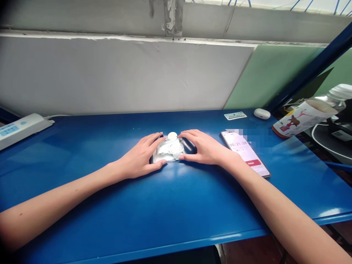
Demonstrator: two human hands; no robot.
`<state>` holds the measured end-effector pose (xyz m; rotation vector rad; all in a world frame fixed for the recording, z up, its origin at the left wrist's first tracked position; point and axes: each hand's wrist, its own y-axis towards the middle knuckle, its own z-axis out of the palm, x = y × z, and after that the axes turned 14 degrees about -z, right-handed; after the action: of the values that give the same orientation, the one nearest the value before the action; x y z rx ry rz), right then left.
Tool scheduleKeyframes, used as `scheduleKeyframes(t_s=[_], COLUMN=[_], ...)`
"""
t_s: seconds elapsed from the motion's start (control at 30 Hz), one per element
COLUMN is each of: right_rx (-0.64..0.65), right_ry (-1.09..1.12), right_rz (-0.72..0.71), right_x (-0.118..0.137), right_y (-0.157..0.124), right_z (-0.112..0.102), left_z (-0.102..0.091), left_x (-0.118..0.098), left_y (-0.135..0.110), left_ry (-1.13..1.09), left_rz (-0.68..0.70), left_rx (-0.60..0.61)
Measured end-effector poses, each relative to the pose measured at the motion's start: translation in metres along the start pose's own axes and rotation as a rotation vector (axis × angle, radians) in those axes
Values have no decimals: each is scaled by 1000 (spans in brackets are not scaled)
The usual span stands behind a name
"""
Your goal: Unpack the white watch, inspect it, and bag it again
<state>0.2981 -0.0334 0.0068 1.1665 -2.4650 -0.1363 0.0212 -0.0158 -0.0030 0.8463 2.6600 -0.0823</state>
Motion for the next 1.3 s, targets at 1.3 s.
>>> scheduleKeyframes(t_s=[1.3], right_rx=[94], right_ry=[31], right_rz=[148], right_x=[3], right_y=[-4], right_z=[-8], left_z=[1], left_x=[-1], left_y=[2], left_ry=[-4], left_rz=[-47], left_rx=[-118])
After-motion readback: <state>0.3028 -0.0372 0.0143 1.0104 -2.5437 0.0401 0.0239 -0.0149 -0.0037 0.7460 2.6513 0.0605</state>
